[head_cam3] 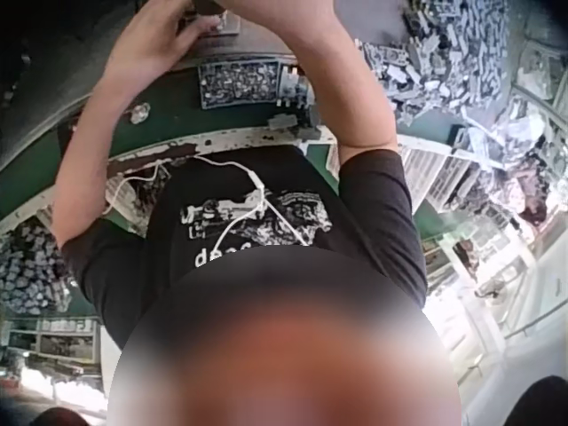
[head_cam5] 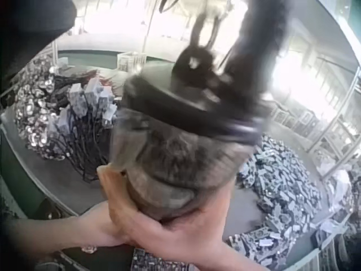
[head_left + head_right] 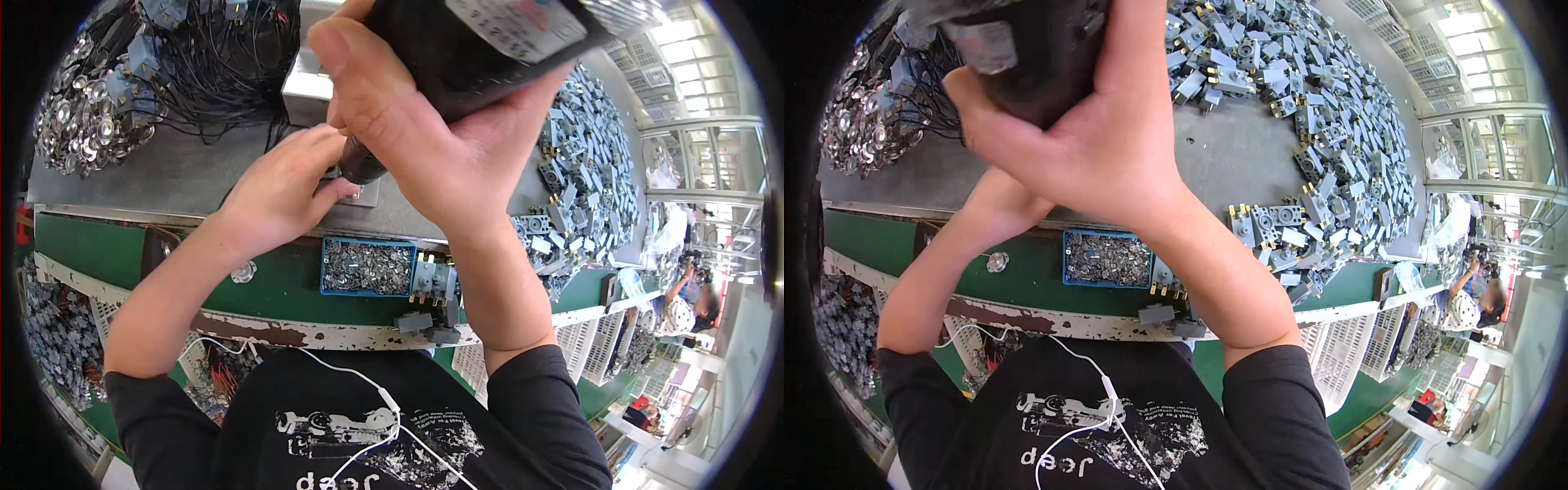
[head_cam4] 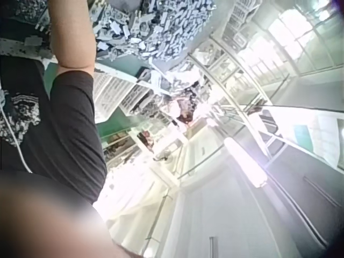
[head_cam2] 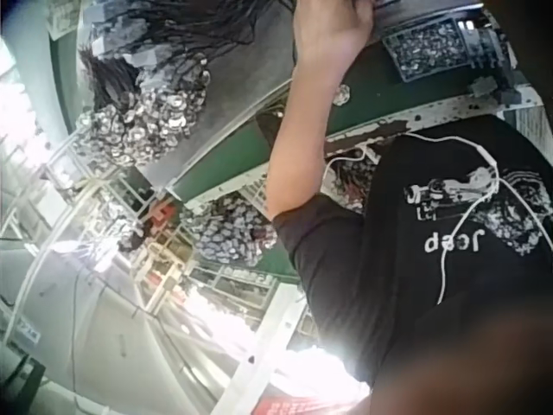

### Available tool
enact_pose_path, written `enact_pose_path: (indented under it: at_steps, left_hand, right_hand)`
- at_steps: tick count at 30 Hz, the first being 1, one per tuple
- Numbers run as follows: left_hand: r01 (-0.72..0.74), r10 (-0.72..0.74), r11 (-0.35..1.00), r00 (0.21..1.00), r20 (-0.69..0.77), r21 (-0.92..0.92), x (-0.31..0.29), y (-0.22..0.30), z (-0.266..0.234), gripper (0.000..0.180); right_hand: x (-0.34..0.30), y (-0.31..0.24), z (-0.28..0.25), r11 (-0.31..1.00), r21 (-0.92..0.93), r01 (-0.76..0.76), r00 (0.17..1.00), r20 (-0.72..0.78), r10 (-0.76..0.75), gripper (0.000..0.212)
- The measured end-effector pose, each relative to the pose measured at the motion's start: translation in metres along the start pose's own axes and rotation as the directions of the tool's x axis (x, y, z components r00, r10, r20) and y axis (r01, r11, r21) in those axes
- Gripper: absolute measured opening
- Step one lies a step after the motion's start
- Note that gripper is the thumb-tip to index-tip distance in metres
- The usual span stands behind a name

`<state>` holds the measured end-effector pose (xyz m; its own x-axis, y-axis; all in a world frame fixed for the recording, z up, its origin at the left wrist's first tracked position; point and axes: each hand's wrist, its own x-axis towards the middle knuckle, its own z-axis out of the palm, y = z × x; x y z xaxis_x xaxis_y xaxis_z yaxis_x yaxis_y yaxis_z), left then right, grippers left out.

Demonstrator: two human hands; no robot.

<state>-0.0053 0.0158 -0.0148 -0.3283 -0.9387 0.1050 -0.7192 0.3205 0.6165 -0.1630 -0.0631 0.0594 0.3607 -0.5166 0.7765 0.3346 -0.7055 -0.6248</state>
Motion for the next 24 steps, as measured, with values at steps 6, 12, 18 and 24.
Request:
enact_pose_path:
  at_steps: [6, 12, 18, 24]
  left_hand:
    - [-0.071, 0.071, 0.997, 0.995, -0.063, 0.009, 0.001, -0.005, 0.009, 0.044]
    - [-0.098, 0.108, 0.991, 0.987, -0.122, 0.092, -0.006, -0.003, 0.010, 0.046]
    - [-0.067, 0.067, 0.998, 0.997, -0.024, 0.006, 0.000, -0.001, -0.007, 0.041]
    - [-0.206, 0.206, 0.979, 0.978, 0.034, 0.001, 0.001, 0.006, -0.026, 0.035]
  right_hand:
    - [0.003, 0.006, -0.009, 0.976, -0.181, 0.124, 0.988, 0.119, -0.103, 0.056]
    - [0.002, 0.010, -0.013, 0.892, -0.318, 0.321, 0.931, 0.277, -0.236, 0.051]
    - [0.011, -0.031, 0.020, 0.865, 0.181, -0.468, 0.880, 0.008, 0.475, 0.065]
    - [0.029, -0.061, -0.034, 0.957, 0.027, -0.289, 0.935, -0.205, 0.288, 0.021]
